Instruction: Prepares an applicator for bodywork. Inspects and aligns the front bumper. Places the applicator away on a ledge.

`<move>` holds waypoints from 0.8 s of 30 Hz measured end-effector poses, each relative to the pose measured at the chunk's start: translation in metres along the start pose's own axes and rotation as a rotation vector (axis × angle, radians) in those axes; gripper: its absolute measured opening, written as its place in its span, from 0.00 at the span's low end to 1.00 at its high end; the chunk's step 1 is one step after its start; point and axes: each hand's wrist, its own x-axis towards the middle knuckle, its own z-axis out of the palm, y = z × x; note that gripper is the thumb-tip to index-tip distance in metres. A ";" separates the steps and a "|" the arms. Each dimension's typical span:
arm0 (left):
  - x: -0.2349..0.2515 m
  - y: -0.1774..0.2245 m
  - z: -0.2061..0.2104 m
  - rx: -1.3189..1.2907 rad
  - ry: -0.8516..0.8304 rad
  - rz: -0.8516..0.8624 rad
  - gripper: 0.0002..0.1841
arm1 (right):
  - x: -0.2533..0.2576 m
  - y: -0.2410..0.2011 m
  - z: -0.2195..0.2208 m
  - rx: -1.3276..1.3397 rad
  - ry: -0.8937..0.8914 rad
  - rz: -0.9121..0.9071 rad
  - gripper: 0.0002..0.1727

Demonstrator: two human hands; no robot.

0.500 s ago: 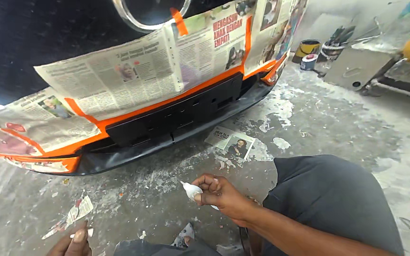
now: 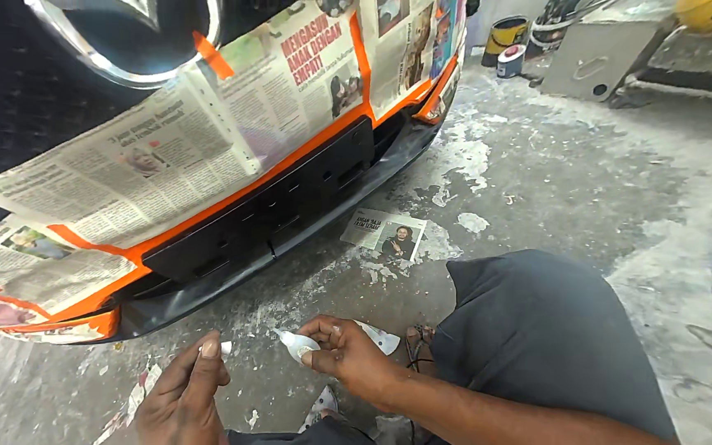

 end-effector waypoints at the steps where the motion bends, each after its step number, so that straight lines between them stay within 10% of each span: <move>1: -0.001 -0.002 0.003 -0.003 0.007 -0.009 0.09 | -0.001 0.000 -0.001 -0.007 0.011 0.011 0.13; 24: -0.010 -0.008 0.015 -0.077 -0.024 -0.152 0.07 | -0.001 0.003 0.011 -0.199 -0.052 -0.014 0.14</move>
